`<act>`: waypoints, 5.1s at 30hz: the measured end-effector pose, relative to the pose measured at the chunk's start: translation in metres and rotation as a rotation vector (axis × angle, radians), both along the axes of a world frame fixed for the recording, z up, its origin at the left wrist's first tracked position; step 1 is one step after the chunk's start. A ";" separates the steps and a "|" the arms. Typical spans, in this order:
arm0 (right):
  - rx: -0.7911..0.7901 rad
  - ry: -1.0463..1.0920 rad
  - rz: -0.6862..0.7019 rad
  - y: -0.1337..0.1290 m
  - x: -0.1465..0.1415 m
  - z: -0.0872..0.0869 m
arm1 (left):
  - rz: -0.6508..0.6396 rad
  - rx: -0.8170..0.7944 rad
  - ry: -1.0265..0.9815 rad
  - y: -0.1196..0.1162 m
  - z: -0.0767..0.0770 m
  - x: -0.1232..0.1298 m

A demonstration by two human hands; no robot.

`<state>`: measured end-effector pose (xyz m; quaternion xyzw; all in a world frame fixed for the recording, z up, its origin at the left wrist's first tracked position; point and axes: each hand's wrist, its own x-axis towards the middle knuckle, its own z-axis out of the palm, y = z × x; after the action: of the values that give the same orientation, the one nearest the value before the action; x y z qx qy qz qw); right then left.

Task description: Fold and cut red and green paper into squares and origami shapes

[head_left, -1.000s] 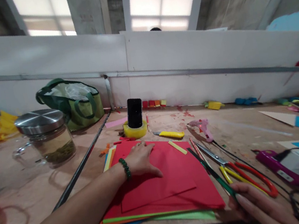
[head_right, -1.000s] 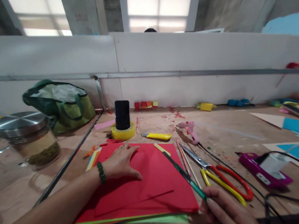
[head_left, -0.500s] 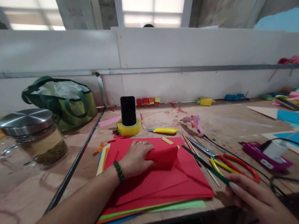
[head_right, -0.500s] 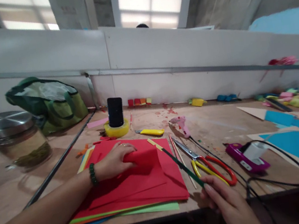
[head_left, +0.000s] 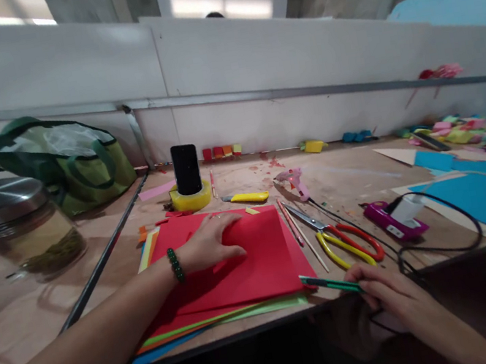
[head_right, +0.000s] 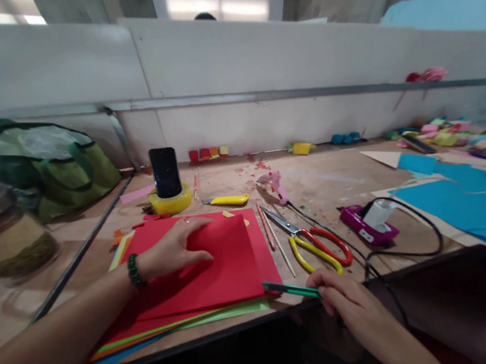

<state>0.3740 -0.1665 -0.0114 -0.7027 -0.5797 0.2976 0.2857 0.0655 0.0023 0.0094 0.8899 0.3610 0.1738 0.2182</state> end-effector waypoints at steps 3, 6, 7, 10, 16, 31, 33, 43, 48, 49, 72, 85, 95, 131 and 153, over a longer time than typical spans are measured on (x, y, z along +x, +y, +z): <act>-0.022 -0.028 0.014 -0.006 0.003 -0.005 | -0.021 0.135 0.097 -0.009 -0.001 -0.001; -0.007 0.009 0.024 -0.009 0.004 -0.011 | -0.194 0.133 0.252 -0.020 -0.004 -0.008; -0.012 0.042 0.034 -0.010 0.004 -0.013 | -0.250 0.102 0.293 -0.023 -0.006 -0.010; -0.046 0.149 0.061 -0.014 0.001 -0.012 | -0.299 0.021 0.359 -0.027 -0.012 -0.015; -0.060 0.234 0.033 -0.025 -0.006 0.004 | -0.269 0.029 0.433 -0.027 -0.019 -0.013; 0.036 0.176 -0.038 -0.021 -0.010 0.003 | -0.184 0.051 0.441 -0.029 -0.019 -0.015; 0.048 0.133 -0.027 -0.023 -0.008 0.002 | -0.180 0.048 0.438 -0.029 -0.020 -0.015; 0.039 0.162 -0.054 -0.026 -0.001 0.000 | -0.202 0.029 0.387 -0.031 -0.013 -0.016; 0.080 0.086 -0.037 -0.022 -0.001 0.001 | -0.364 0.021 0.387 -0.045 -0.009 -0.011; 0.085 0.072 -0.037 -0.020 -0.001 0.002 | -0.369 0.017 0.403 -0.046 -0.009 -0.009; 0.121 0.073 -0.078 -0.018 0.000 -0.002 | -0.332 0.070 0.395 -0.037 -0.021 0.034; 0.099 0.191 -0.087 -0.023 -0.002 -0.016 | -0.243 0.036 0.382 -0.039 -0.024 0.039; 0.080 0.230 -0.099 -0.021 -0.004 -0.014 | -0.245 0.028 0.374 -0.038 -0.026 0.039; 0.124 0.128 -0.007 -0.019 -0.023 -0.014 | -0.200 0.036 0.377 -0.044 -0.027 0.054; 0.076 0.187 -0.023 -0.019 -0.025 -0.013 | -0.278 0.073 0.434 -0.024 -0.018 -0.025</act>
<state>0.3495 -0.1853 -0.0239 -0.6673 -0.5532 0.3363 0.3682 0.0401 -0.0217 -0.0086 0.9546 0.2672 -0.0401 0.1251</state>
